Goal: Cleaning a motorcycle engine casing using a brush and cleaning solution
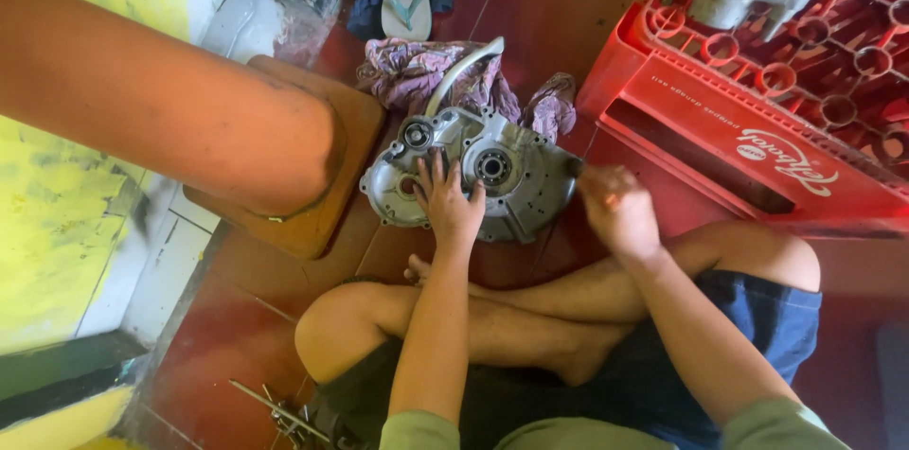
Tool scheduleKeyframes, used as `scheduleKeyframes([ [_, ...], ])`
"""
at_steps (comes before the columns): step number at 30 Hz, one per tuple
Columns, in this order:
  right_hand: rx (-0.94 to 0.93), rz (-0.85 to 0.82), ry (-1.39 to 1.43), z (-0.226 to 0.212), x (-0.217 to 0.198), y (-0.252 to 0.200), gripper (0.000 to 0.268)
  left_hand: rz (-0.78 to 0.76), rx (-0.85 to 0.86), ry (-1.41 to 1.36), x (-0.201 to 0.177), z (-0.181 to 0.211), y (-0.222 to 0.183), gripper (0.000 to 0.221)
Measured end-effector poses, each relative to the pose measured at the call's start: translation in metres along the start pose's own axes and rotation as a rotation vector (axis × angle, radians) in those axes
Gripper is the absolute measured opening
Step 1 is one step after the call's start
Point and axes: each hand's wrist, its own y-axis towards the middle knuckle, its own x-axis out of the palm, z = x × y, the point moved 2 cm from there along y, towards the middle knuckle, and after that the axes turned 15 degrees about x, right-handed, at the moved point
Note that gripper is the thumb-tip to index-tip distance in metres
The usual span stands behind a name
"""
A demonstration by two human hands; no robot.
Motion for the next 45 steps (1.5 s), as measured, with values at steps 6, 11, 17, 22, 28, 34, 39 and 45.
scheduleKeyframes([
  [6,-0.015,-0.38,0.483,-0.039,-0.016,-0.02,0.015,0.413,0.047,-0.02,0.002,-0.003,0.002,0.037],
  [11,0.248,-0.049,0.135,0.006,0.016,-0.01,0.014,0.701,0.026,0.033,-0.021,-0.009,0.005,0.025],
  [17,-0.123,-0.25,0.288,-0.048,0.002,-0.032,0.011,0.782,-0.059,-0.007,-0.028,-0.005,0.004,0.03],
  [22,0.08,-0.018,0.134,-0.007,0.011,-0.004,0.008,0.773,-0.083,-0.01,-0.031,-0.005,0.0,0.036],
  [28,-0.161,-0.26,0.327,-0.049,0.002,-0.024,0.013,0.601,-0.186,0.051,-0.025,0.006,0.002,0.036],
  [34,0.046,-0.03,0.149,-0.012,0.019,0.037,0.008,0.585,-0.214,0.149,-0.02,0.001,0.011,0.062],
  [39,-0.013,-0.134,0.309,-0.074,0.019,0.062,0.003,0.327,-0.425,0.243,0.0,-0.017,0.018,0.083],
  [45,-0.012,-0.474,0.026,-0.105,0.056,0.08,0.016,0.36,-0.3,0.427,0.013,-0.018,0.016,0.071],
])
